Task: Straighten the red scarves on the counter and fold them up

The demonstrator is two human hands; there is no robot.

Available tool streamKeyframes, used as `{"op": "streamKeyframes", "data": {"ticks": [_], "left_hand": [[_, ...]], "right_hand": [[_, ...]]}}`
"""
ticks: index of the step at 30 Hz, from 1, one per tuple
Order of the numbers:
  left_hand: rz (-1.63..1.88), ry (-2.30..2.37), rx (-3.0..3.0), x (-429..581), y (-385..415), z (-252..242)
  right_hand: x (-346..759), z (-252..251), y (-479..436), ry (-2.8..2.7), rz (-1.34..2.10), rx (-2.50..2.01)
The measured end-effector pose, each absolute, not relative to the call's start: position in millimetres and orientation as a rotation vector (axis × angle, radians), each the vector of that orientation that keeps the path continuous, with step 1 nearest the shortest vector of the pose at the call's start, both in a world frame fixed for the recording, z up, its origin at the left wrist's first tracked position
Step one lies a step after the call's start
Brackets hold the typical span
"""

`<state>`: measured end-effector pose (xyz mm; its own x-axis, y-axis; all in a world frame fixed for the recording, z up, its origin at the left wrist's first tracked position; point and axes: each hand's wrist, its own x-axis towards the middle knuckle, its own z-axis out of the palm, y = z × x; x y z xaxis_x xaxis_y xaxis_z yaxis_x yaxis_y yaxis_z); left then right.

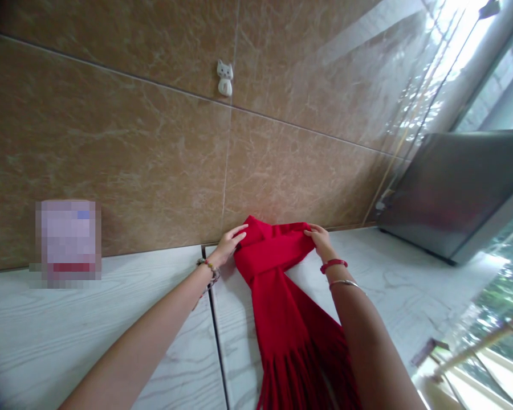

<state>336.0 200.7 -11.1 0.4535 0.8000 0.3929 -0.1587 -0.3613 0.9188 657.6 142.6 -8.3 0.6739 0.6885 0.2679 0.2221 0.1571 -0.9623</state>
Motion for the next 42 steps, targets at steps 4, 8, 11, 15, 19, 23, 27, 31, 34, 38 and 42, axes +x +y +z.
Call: {"op": "streamKeyframes", "data": {"ticks": [4, 8, 11, 15, 19, 23, 27, 31, 34, 38, 42], "left_hand": [[1.007, 0.837, 1.655, 343.7, 198.7, -13.1], [0.959, 0.908, 1.687, 343.3, 200.9, -16.0], [0.967, 0.910, 1.724, 340.7, 201.7, -16.9], [0.955, 0.919, 1.761, 339.8, 201.7, -15.8], [0.939, 0.944, 1.800, 336.5, 197.3, -5.2], [0.791, 0.955, 1.904, 325.6, 183.9, 13.9], [0.639, 0.816, 1.863, 313.9, 167.6, 31.4], [0.400, 0.819, 1.752, 309.2, 158.2, 36.0], [0.363, 0.938, 1.791, 310.0, 156.6, 30.3], [0.343, 0.959, 1.833, 309.9, 158.6, 26.2], [0.367, 0.998, 1.896, 308.3, 160.9, 28.1]], "right_hand": [[663.2, -11.6, 137.5, -0.794, 0.357, -1.468], [661.6, -20.2, 135.1, -0.824, 0.378, -1.538], [660.3, -20.9, 134.3, -0.850, 0.380, -1.555], [659.2, -20.8, 134.2, -0.882, 0.392, -1.556], [656.1, -25.2, 134.8, -0.906, 0.379, -1.548], [652.8, -22.3, 134.5, -0.946, 0.331, -1.486], [650.3, -14.1, 137.9, -0.996, 0.263, -1.346], [645.2, -18.3, 144.6, -1.037, 0.244, -1.419], [641.7, -26.0, 147.6, -1.048, 0.247, -1.498], [643.4, -26.3, 147.5, -1.054, 0.189, -1.545], [645.7, -19.3, 145.7, -1.059, 0.113, -1.554]]}}
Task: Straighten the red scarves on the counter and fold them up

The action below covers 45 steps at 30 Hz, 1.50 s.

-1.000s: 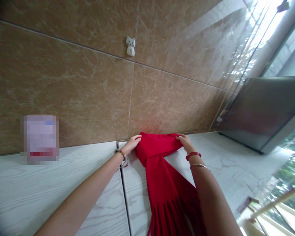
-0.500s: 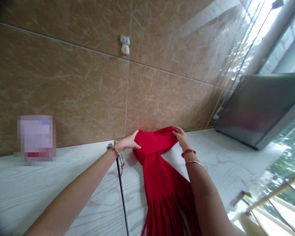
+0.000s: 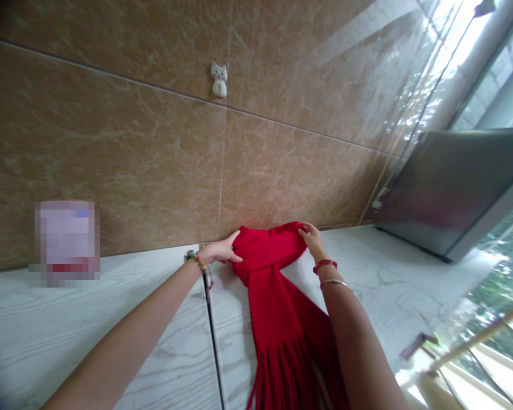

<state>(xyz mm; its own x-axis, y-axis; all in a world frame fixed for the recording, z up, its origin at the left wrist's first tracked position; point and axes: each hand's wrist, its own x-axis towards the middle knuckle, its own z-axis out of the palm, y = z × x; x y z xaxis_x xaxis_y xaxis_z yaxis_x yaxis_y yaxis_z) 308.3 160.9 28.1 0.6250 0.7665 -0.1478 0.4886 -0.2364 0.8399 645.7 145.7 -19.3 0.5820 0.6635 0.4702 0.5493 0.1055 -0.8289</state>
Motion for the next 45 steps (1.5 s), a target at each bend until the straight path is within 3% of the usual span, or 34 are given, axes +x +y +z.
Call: {"op": "streamKeyframes", "data": {"ticks": [10, 17, 25, 32, 35, 38, 45], "left_hand": [[0.674, 1.097, 2.625, 317.2, 119.1, 46.9], [0.413, 0.799, 2.840, 332.0, 92.8, 41.4], [0.400, 0.644, 2.998, 330.7, 90.8, 39.0], [0.172, 0.622, 3.066, 326.7, 92.8, 40.8], [0.252, 0.579, 3.161, 325.7, 98.4, 40.7], [0.390, 0.605, 3.165, 323.8, 107.8, 32.0], [0.216, 0.708, 2.992, 321.4, 124.5, 9.5]], "right_hand": [[616.2, -6.5, 126.9, -1.187, -0.109, -1.697], [553.0, 4.1, 60.0, -2.152, -0.298, -1.400], [545.0, -11.8, 45.5, -2.200, -0.480, -1.542], [535.6, -9.3, 38.2, -2.123, -0.273, -1.573], [516.1, 1.1, 20.2, -1.943, -0.239, -1.653], [492.7, 4.2, -14.0, -1.777, 0.022, -1.848], [472.9, -10.5, -73.3, -1.715, 0.414, -1.838]]}}
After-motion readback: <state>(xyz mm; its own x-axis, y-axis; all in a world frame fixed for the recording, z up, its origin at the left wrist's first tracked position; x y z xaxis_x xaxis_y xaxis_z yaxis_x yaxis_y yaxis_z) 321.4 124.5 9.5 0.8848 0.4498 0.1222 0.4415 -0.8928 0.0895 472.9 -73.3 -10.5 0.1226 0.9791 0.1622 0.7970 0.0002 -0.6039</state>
